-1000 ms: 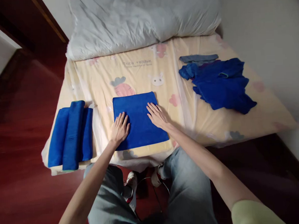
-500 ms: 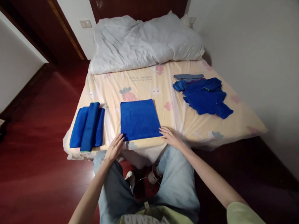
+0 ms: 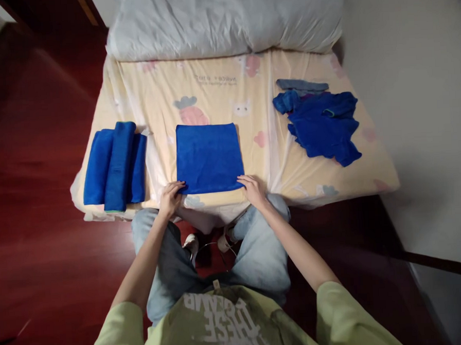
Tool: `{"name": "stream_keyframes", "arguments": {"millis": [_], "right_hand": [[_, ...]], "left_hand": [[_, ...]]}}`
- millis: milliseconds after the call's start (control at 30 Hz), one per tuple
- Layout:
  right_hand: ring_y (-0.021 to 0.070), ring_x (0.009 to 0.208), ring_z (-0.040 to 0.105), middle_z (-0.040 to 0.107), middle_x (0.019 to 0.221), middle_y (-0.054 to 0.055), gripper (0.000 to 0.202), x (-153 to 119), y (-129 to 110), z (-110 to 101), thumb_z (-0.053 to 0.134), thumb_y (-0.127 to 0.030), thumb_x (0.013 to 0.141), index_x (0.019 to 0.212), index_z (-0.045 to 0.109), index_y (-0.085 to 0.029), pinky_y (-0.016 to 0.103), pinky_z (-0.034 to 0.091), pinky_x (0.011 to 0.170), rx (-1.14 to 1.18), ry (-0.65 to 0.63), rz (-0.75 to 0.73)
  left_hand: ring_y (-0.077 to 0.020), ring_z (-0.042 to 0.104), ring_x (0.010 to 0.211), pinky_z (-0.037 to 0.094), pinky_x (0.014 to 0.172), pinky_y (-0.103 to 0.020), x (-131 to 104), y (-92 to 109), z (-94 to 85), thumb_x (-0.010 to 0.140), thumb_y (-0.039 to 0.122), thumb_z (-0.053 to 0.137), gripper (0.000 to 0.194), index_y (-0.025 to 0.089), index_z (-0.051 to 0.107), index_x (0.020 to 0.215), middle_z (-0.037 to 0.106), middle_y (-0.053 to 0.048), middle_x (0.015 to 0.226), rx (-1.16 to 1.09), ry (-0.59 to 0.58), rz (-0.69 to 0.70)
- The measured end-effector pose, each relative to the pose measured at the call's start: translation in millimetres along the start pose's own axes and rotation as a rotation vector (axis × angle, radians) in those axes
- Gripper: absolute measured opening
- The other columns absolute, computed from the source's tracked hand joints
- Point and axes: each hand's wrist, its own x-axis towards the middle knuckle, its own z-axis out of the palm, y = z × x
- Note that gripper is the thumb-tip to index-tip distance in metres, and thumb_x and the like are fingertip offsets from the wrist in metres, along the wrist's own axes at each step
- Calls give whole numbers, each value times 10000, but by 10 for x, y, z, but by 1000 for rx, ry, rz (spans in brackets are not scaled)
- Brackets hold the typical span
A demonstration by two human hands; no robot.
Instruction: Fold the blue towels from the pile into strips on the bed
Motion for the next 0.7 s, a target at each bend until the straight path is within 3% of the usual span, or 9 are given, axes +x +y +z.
{"name": "stream_keyframes", "arguments": {"millis": [100, 200, 267, 367, 500, 700], "right_hand": [[254, 1186, 720, 785, 1209, 108, 517, 7, -12, 159, 493, 20, 751, 1109, 816, -166, 455, 555, 1118, 194, 216, 216], [243, 1014, 767, 809, 1126, 100, 492, 14, 9, 285, 496, -42, 749, 1114, 809, -151, 426, 619, 981, 372, 352, 370], [235, 973, 771, 815, 1098, 94, 455, 19, 17, 341, 503, -82, 748, 1075, 811, -151, 410, 628, 944, 445, 417, 380], [231, 1069, 757, 812, 1117, 86, 409, 19, 9, 393, 506, -113, 736, 1008, 806, -169, 409, 598, 1019, 514, 472, 319], [220, 1016, 754, 802, 1127, 102, 360, 13, 18, 431, 542, -185, 777, 1052, 773, -171, 406, 607, 986, 556, 504, 334], [227, 947, 739, 770, 994, 126, 315, 50, 117, 538, 637, -428, 867, 1021, 682, -157, 384, 610, 905, 621, 707, 427]], "left_hand": [[-253, 659, 1266, 502, 1158, -492, 101, 29, 4, 752, 69, 531, 404, 220, 755, 1052, 758, -78, 1263, -41, 12, -9], [-253, 657, 1288, 490, 1174, -509, 181, 92, 26, 735, 83, 524, 406, 223, 758, 1036, 765, -68, 1252, -96, 17, -37], [-250, 670, 1276, 501, 1165, -511, 217, 128, 29, 740, 106, 512, 400, 223, 760, 1031, 778, -62, 1216, -137, 23, -73], [-251, 692, 1244, 514, 1152, -501, 233, 153, 11, 768, 152, 510, 376, 215, 766, 1035, 791, -65, 1170, -204, 41, -108], [-256, 711, 1204, 522, 1136, -471, 199, 133, -11, 851, 231, 534, 345, 197, 774, 1097, 786, -86, 1185, -256, 75, -168], [-250, 743, 1008, 591, 924, -374, 162, 103, 22, 964, 477, 582, 369, 178, 767, 1072, 794, -105, 1075, -253, 177, -314]]}}
